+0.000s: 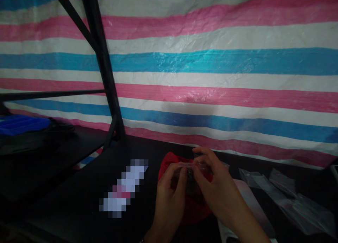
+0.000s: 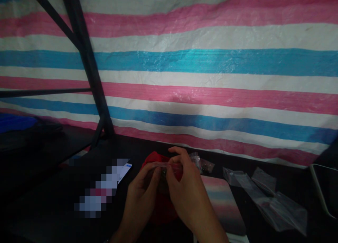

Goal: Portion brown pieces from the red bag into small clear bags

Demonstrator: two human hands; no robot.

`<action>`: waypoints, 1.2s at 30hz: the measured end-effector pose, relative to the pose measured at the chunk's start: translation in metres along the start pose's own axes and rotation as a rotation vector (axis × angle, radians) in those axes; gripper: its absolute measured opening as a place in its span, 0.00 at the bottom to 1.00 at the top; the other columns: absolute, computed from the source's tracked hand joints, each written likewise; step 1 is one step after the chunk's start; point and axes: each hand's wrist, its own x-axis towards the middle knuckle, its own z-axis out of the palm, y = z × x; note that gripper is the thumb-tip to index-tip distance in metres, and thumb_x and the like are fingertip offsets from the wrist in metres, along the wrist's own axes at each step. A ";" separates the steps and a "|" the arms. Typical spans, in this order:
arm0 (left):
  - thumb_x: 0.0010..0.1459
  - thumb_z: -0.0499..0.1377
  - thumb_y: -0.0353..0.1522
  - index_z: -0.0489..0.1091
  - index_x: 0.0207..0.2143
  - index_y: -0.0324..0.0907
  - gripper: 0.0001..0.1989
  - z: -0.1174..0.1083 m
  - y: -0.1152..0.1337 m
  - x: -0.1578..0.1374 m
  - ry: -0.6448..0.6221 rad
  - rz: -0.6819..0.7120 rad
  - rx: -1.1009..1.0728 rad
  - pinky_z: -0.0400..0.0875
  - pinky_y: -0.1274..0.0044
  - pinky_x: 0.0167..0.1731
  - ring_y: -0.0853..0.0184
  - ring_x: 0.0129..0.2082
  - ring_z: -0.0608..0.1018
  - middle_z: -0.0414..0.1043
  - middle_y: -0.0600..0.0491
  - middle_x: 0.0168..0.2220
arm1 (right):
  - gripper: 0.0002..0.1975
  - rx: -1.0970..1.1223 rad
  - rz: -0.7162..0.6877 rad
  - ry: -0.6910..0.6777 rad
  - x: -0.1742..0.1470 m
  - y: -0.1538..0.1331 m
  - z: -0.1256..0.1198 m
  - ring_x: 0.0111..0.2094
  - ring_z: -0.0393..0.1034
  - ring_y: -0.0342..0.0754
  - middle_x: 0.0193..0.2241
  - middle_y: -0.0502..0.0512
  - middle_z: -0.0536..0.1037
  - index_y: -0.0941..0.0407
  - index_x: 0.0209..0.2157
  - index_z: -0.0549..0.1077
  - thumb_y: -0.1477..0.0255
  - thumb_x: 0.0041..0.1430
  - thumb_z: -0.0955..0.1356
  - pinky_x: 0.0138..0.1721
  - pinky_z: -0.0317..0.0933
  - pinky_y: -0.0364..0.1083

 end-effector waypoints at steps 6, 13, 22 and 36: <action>0.65 0.62 0.39 0.80 0.38 0.45 0.09 0.001 0.001 0.001 0.000 0.014 0.013 0.81 0.75 0.37 0.64 0.35 0.85 0.85 0.52 0.37 | 0.20 -0.012 -0.004 -0.041 0.000 0.002 0.000 0.39 0.75 0.49 0.38 0.51 0.79 0.50 0.56 0.70 0.69 0.62 0.66 0.47 0.69 0.50; 0.61 0.64 0.37 0.78 0.32 0.44 0.07 0.002 0.008 0.003 0.023 0.017 0.023 0.77 0.79 0.32 0.67 0.30 0.82 0.83 0.53 0.32 | 0.20 -0.029 -0.023 -0.027 -0.001 0.007 0.003 0.43 0.76 0.52 0.39 0.51 0.79 0.50 0.54 0.71 0.71 0.60 0.66 0.51 0.66 0.54; 0.67 0.61 0.38 0.79 0.47 0.48 0.11 -0.001 0.004 -0.003 0.095 0.162 0.226 0.76 0.75 0.49 0.64 0.48 0.83 0.83 0.52 0.47 | 0.21 0.052 0.007 0.164 0.003 -0.003 -0.043 0.33 0.76 0.51 0.31 0.51 0.82 0.52 0.51 0.73 0.61 0.57 0.71 0.37 0.69 0.48; 0.71 0.54 0.31 0.76 0.44 0.49 0.10 -0.011 -0.016 -0.003 -0.170 0.420 0.696 0.70 0.66 0.53 0.61 0.47 0.79 0.81 0.54 0.44 | 0.21 -0.143 0.380 0.032 -0.011 0.097 -0.122 0.34 0.80 0.57 0.31 0.55 0.84 0.52 0.44 0.76 0.60 0.48 0.69 0.37 0.70 0.53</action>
